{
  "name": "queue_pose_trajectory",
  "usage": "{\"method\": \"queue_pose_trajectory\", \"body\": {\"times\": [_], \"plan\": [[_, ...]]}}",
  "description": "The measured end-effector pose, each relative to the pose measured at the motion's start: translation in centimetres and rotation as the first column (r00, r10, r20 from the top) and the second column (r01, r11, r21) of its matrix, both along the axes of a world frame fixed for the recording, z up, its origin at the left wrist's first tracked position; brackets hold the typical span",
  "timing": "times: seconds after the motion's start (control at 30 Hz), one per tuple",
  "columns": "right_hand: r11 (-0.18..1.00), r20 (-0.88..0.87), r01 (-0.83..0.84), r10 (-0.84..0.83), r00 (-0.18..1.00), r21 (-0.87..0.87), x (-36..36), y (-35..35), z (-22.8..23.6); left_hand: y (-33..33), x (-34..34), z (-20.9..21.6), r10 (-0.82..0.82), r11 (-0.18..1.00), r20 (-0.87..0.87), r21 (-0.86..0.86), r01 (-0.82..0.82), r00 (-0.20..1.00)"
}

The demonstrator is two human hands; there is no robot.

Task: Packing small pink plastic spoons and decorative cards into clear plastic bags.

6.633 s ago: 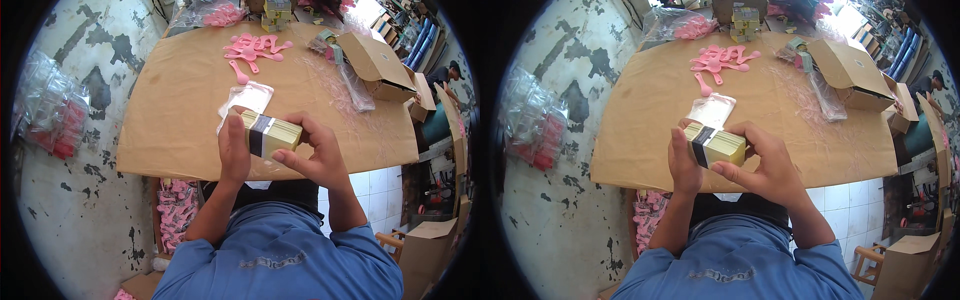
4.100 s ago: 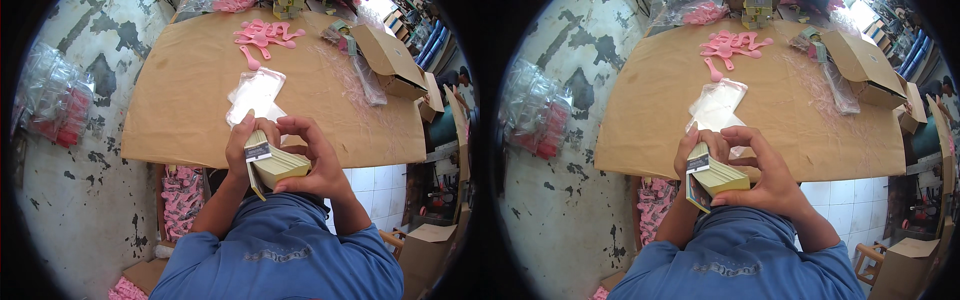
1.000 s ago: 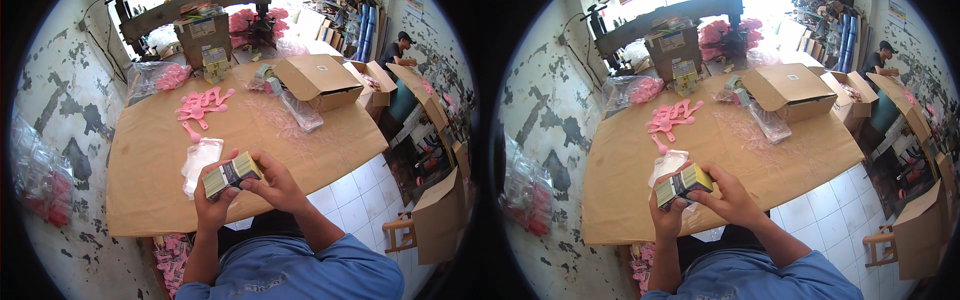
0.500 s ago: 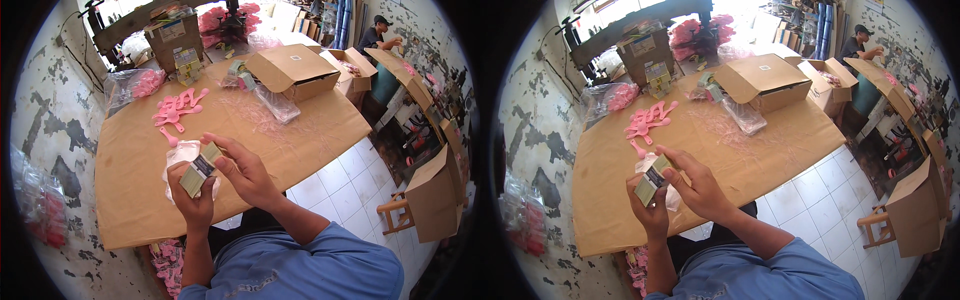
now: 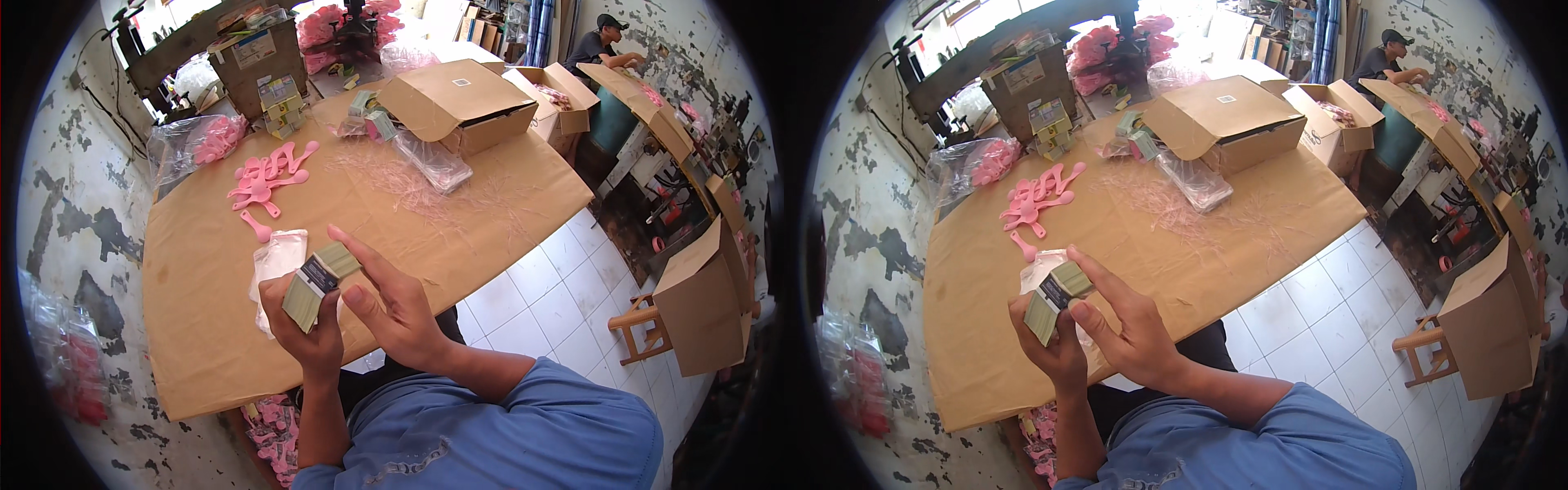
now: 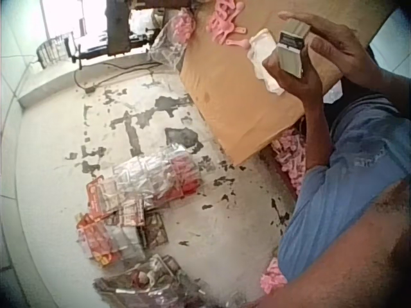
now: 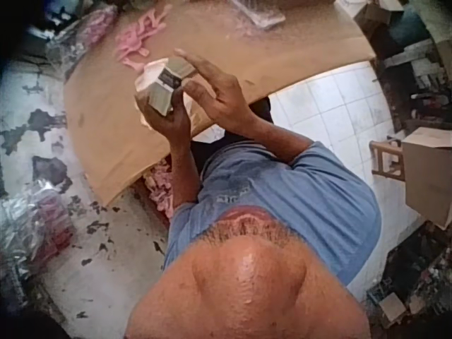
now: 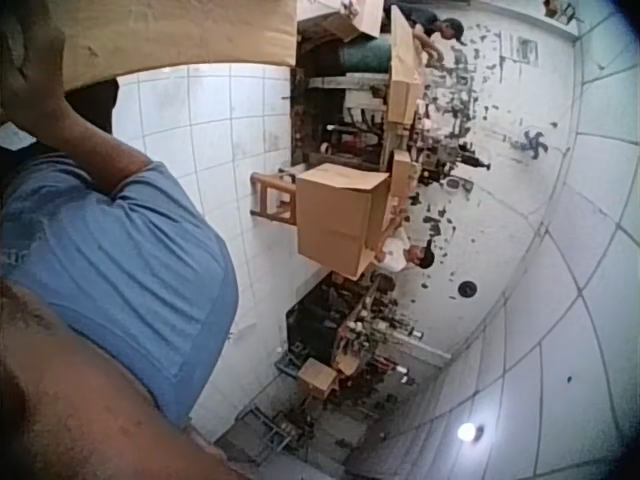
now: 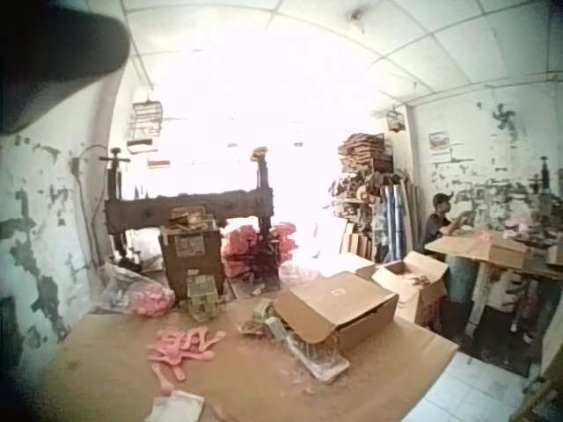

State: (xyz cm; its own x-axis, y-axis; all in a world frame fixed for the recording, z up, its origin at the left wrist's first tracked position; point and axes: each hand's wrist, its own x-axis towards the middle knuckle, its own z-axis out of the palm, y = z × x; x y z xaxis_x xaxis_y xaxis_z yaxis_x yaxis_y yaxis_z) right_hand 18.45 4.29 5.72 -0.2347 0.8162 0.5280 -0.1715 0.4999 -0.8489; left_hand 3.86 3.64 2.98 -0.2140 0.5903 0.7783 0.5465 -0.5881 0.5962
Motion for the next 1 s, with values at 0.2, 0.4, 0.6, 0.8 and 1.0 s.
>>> {"method": "queue_pose_trajectory", "body": {"times": [0.2, 0.4, 0.6, 0.8, 1.0], "plan": [[0.997, -0.074, 0.072, -0.072, 0.995, -0.004, 0.2, -1.3, 0.2, -0.4, 0.9, 0.0, -0.026, 1.000, 0.052, 0.017, 0.025, 0.998], [0.983, 0.003, 0.183, -0.183, 0.983, -0.027, 1.1, 1.2, -0.1, -0.7, 0.8, -0.7, -0.294, 0.902, 0.450, -0.160, 0.400, 0.843], [0.974, 0.143, 0.205, -0.217, 0.966, 0.096, 1.4, 2.0, 0.3, -1.2, 0.0, -0.1, -0.471, 0.780, 0.447, -0.191, 0.595, 0.761], [0.901, 0.133, 0.339, -0.384, 0.914, 0.270, 0.4, 2.0, 0.0, -0.9, 1.9, 0.6, -0.273, 0.888, 0.716, -0.069, 0.454, 0.642], [0.943, 0.176, 0.161, -0.218, 0.960, 0.292, -0.4, 0.5, 0.2, -0.8, 1.9, 1.1, -0.121, 0.953, 0.775, -0.084, 0.290, 0.621]]}}
